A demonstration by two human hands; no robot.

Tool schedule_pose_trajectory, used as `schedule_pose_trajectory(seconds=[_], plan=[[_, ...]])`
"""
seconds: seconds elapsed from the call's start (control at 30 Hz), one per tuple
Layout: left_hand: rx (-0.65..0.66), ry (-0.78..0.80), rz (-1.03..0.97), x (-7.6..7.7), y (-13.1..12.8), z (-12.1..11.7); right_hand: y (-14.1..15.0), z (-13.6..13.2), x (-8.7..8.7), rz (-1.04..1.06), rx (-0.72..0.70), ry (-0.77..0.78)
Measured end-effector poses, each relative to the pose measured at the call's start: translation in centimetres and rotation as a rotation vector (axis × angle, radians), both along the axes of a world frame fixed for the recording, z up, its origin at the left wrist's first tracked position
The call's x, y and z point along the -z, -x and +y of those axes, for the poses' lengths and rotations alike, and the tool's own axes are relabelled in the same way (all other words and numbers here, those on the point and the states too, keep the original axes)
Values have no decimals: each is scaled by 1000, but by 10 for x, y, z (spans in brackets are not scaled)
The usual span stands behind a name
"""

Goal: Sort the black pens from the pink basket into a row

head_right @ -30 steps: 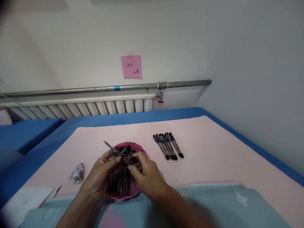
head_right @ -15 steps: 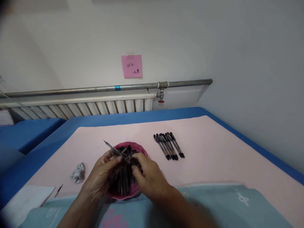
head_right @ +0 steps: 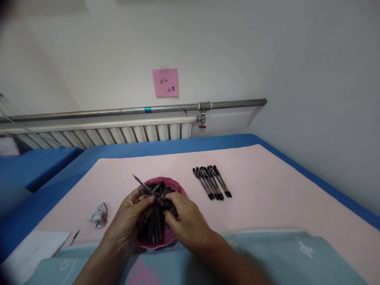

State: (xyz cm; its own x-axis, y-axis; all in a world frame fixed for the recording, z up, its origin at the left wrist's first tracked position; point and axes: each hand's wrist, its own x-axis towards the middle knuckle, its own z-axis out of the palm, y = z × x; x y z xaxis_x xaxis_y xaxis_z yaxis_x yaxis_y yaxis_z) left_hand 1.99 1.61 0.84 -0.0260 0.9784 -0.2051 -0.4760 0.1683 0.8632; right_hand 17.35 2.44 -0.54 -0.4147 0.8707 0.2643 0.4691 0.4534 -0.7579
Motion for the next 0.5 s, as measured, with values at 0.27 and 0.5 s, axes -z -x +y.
schedule_pose_trajectory(seconds=[0.27,0.5], plan=[[34,-14,1,0,0,0,1,-1,0,231,-85,220],[77,-41,22,0,2,0,5,-1,-2,337,-71,345]])
